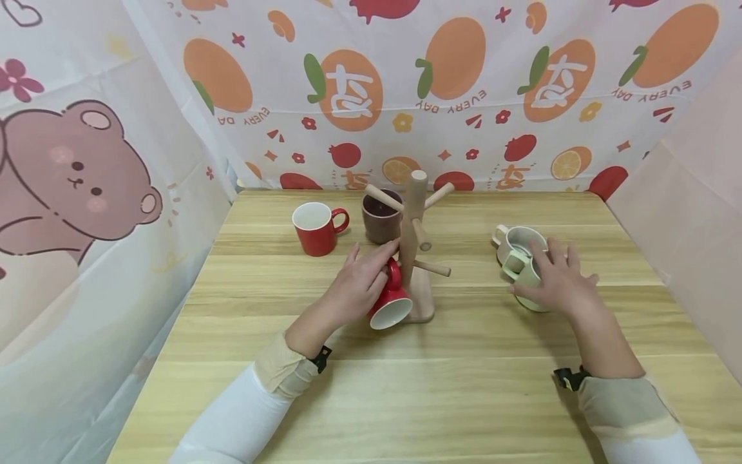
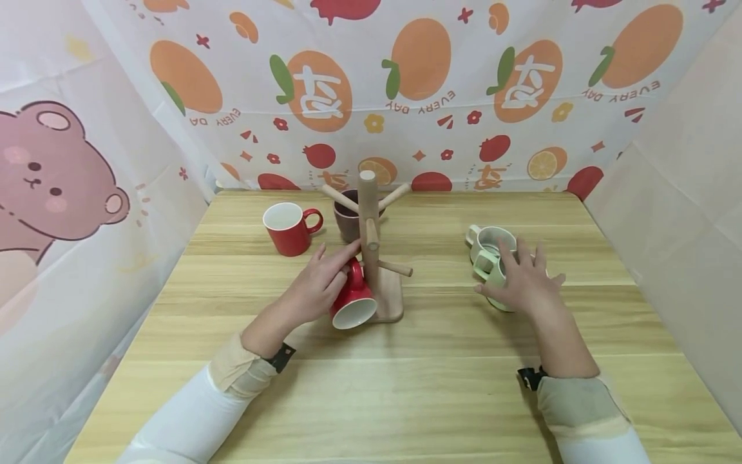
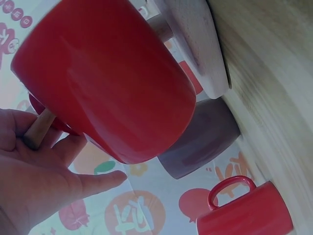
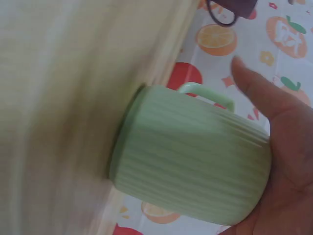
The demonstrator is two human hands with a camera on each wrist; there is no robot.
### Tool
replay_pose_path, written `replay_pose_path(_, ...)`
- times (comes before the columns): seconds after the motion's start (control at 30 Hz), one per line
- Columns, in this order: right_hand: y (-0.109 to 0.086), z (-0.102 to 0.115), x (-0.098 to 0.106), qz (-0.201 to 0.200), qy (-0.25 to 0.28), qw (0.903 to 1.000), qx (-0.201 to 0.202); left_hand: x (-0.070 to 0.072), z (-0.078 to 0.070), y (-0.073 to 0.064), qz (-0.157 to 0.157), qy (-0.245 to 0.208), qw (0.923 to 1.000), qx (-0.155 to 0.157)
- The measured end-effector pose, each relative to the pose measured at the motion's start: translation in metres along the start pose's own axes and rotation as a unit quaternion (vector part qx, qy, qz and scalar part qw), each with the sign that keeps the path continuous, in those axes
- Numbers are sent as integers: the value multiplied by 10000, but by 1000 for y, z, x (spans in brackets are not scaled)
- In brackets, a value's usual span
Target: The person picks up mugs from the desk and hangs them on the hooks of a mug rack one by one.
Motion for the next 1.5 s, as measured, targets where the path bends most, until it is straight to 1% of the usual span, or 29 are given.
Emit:
replay_pose_path(0.1, 1, -4, -4, -10, -42, 10000, 84, 0, 0, 0, 14, 60, 10000, 11)
replay_pose_path(0.2, 3, -5, -4, -208, -37, 9997, 148, 1, 0, 0, -21, 138, 9999, -8)
replay_pose_path(0.43, 0, -4, -4, -582, 151, 9982, 76, -1, 0, 0, -169, 261, 9994, -131)
replay_pose_path(0.67, -8, 1, -1, -910, 138, 9952, 334, -2, -2, -1, -329, 268, 9988, -238)
replay_pose_path(0.73, -11, 6, 2, -1035, 307, 9930, 480, 1, -3, -2, -468, 252, 9981, -297)
replay_pose_path(0.8, -14, 14, 6, -1191, 571, 9888, 690, 6, -5, -4, -712, 197, 9965, -402)
replay_pose_path(0.83, -16, 19, 9, -1271, 753, 9855, 837, 9, -6, -5, -870, 128, 9951, -458)
replay_pose_path(0.9, -19, 29, 12, -1422, 1262, 9750, 1149, 17, -8, -9, -1287, -51, 9897, -620)
replay_pose_path(0.97, -22, 40, 14, -1521, 1816, 9605, 1459, 26, -11, -14, -1764, -276, 9805, -817)
replay_pose_path(1.03, -25, 50, 15, -1568, 2342, 9438, 1727, 34, -14, -20, -2209, -525, 9681, -1057)
replay_pose_path(1.07, -26, 55, 16, -1577, 2581, 9354, 1834, 37, -16, -23, -2383, -642, 9616, -1200)
replay_pose_path(1.13, -30, 65, 16, -1561, 3024, 9176, 2057, 40, -20, -28, -2597, -869, 9495, -1534)
replay_pose_path(1.17, -32, 70, 16, -1545, 3250, 9076, 2164, 41, -23, -30, -2636, -978, 9442, -1714)
replay_pose_path(1.23, -37, 80, 17, -1552, 3641, 8858, 2423, 39, -29, -35, -2602, -1184, 9359, -2058)
replay_pose_path(1.27, -40, 86, 18, -1569, 3847, 8719, 2591, 37, -34, -37, -2554, -1260, 9329, -2202)
replay_pose_path(1.3, -42, 92, 20, -1604, 4072, 8544, 2801, 34, -38, -40, -2468, -1345, 9313, -2316)
replay_pose_path(1.37, -46, 104, 23, -1724, 4452, 8163, 3251, 28, -48, -43, -2261, -1450, 9322, -2428)
replay_pose_path(1.47, -50, 122, 29, -1951, 4909, 7505, 3970, 16, -63, -48, -1895, -1430, 9406, -2428)
replay_pose_path(1.5, -51, 128, 30, -2007, 5025, 7307, 4163, 12, -68, -49, -1727, -1389, 9453, -2394)
Point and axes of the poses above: each hand's wrist, its own y-axis towards the middle knuckle, its own x-axis out of the back of the hand, z = x × y, the point moved 6 cm from there along y, towards the middle knuckle, and after that the axes turned 10 degrees about x, right-handed, at the moved point
